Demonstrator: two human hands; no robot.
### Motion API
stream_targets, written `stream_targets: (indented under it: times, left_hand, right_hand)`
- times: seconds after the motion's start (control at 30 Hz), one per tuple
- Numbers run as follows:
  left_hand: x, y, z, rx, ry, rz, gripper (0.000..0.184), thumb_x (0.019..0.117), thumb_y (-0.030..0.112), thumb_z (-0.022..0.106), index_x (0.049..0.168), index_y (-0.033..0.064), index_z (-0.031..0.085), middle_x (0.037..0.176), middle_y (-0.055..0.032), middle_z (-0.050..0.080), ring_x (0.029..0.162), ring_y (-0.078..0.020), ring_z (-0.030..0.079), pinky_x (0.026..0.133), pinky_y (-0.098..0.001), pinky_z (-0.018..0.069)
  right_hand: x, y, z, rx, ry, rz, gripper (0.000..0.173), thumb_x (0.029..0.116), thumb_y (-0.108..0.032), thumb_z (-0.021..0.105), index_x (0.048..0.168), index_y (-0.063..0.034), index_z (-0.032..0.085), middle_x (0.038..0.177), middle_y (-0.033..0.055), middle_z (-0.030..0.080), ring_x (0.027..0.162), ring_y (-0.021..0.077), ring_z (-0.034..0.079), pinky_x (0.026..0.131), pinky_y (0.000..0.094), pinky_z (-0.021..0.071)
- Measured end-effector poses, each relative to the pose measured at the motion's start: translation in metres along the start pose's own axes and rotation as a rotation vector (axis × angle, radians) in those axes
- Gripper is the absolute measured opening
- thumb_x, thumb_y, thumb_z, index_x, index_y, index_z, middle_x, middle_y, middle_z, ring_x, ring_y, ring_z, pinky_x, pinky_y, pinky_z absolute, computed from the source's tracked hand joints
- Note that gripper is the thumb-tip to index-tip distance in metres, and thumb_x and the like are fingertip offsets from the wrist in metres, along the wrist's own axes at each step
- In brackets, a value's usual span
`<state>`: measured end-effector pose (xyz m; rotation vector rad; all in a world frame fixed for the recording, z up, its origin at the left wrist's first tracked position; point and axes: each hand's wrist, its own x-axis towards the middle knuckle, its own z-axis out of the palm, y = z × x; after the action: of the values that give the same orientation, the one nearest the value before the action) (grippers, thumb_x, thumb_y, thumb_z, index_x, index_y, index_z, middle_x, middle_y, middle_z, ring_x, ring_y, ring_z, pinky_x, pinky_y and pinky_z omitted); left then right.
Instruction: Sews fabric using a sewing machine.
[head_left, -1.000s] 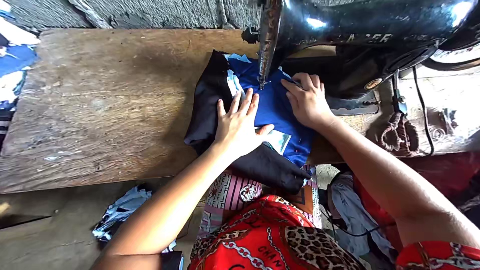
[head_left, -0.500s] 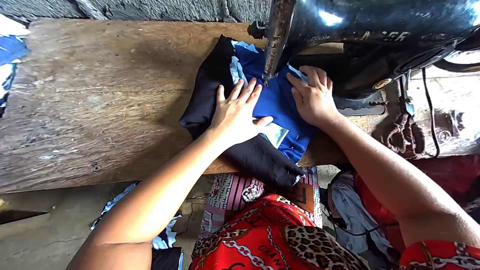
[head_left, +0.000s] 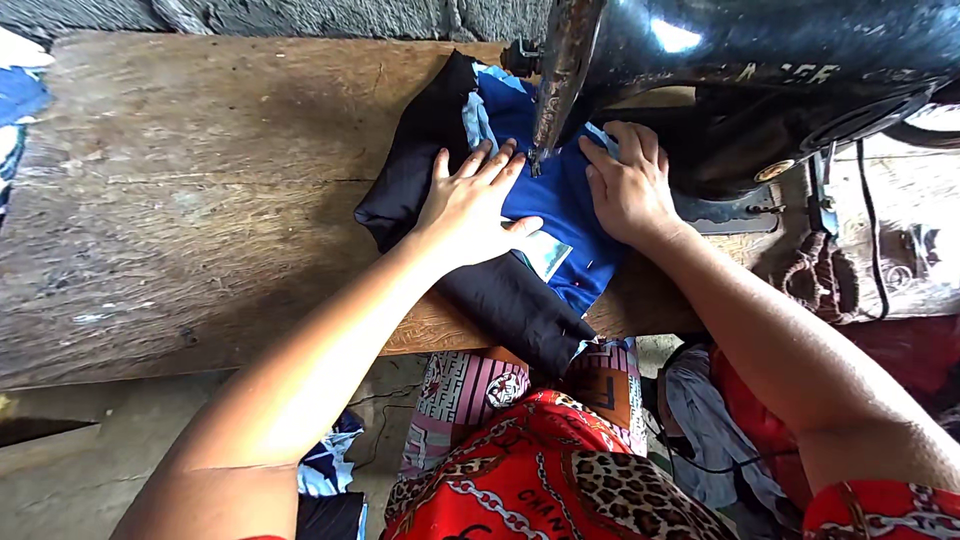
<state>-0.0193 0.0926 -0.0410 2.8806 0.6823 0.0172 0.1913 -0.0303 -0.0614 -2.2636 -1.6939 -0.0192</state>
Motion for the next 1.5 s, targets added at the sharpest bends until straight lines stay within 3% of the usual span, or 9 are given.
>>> stream_targets:
  times: [0.17,0.33,0.43,0.5,0.57,0.7,0.8,1.0,1.5]
  left_hand:
    - [0.011,-0.019,0.0,0.007,0.061,0.11,0.083,0.0956,0.068,0.042,0.156,0.0104,0.043,0.165,-0.0106,0.037,0.154,-0.0325,0.031,0.118,-0.0715,0.0128]
    - [-0.026,0.03,0.0,-0.236,0.198,0.215,0.022,0.0943,0.011,0.059,0.107,0.0026,0.075,0.13,-0.0147,0.066,0.127,-0.0335,0.06,0.119,-0.0613,0.0306]
    - [-0.051,0.056,0.015,-0.294,0.273,0.163,0.039,0.0957,0.032,0.055,0.071,0.0051,0.068,0.112,-0.0119,0.071,0.114,-0.0304,0.066,0.115,-0.0623,0.0347]
    - [-0.056,0.057,0.021,-0.239,0.327,0.138,0.052,0.095,0.048,0.061,0.065,0.0051,0.064,0.095,-0.0118,0.07,0.104,-0.0313,0.067,0.112,-0.0594,0.0378]
    - [-0.059,0.056,0.023,-0.187,0.314,0.116,0.049,0.0848,0.055,0.07,0.081,0.0056,0.067,0.093,-0.0129,0.067,0.099,-0.0346,0.064,0.108,-0.0589,0.0386]
    - [-0.058,0.045,0.02,-0.188,0.145,0.105,0.079,0.0826,0.061,0.069,0.148,0.0189,0.056,0.16,-0.0086,0.044,0.145,-0.0358,0.041,0.118,-0.0639,0.0243]
    - [-0.054,0.036,0.021,-0.17,0.129,0.149,0.079,0.084,0.063,0.066,0.15,0.0201,0.055,0.164,-0.0067,0.039,0.154,-0.0355,0.029,0.121,-0.0669,0.0141]
    - [-0.049,0.03,0.015,-0.179,0.06,0.18,0.073,0.0861,0.062,0.065,0.152,0.032,0.052,0.165,-0.0098,0.037,0.155,-0.0405,0.025,0.119,-0.0717,0.0095]
    - [-0.038,0.027,0.013,-0.16,0.061,0.18,0.069,0.0843,0.066,0.063,0.145,0.0335,0.06,0.166,-0.0088,0.036,0.155,-0.0403,0.025,0.117,-0.0738,0.0081]
  right_hand:
    - [0.003,-0.002,0.0,0.011,-0.01,0.038,0.047,0.1085,-0.027,0.034,0.149,-0.0155,0.057,0.158,0.0203,0.043,0.149,0.0444,0.032,0.115,0.0637,0.0289]
    - [-0.003,-0.006,-0.01,0.015,-0.022,-0.075,0.05,0.1078,-0.027,0.039,0.149,-0.0023,0.052,0.165,0.021,0.032,0.155,0.0438,0.022,0.12,0.0667,0.019]
    - [-0.02,-0.008,-0.015,0.074,-0.05,-0.277,0.047,0.1056,-0.021,0.042,0.146,0.0003,0.054,0.161,0.0196,0.041,0.152,0.0394,0.032,0.118,0.0659,0.0248]
    - [-0.03,-0.001,-0.013,0.104,-0.142,-0.34,0.05,0.1079,-0.022,0.036,0.151,-0.0013,0.049,0.161,0.0161,0.043,0.152,0.034,0.036,0.12,0.0647,0.0229]
    - [-0.035,0.011,-0.011,0.089,-0.15,-0.34,0.051,0.1095,-0.024,0.033,0.154,-0.0034,0.046,0.162,0.0141,0.041,0.153,0.0312,0.035,0.122,0.0638,0.0202]
    - [-0.05,0.004,-0.022,0.181,0.148,-0.558,0.025,0.1025,-0.017,0.056,0.113,-0.0049,0.076,0.113,0.0167,0.072,0.112,0.0356,0.065,0.101,0.0564,0.0455]
    - [-0.059,-0.015,-0.021,0.327,0.059,-0.764,0.021,0.0992,-0.01,0.059,0.097,-0.0052,0.079,0.094,0.0108,0.074,0.096,0.0261,0.07,0.087,0.0389,0.0571]
    - [-0.051,-0.033,-0.028,0.117,0.024,-0.878,0.018,0.0915,0.005,0.057,0.081,0.0006,0.07,0.081,0.0139,0.067,0.077,0.0293,0.068,0.064,0.0405,0.0534]
    - [-0.049,-0.038,-0.014,0.006,0.139,-1.016,0.017,0.0971,0.001,0.052,0.096,-0.001,0.07,0.098,0.0152,0.068,0.096,0.0312,0.068,0.078,0.0392,0.0556]
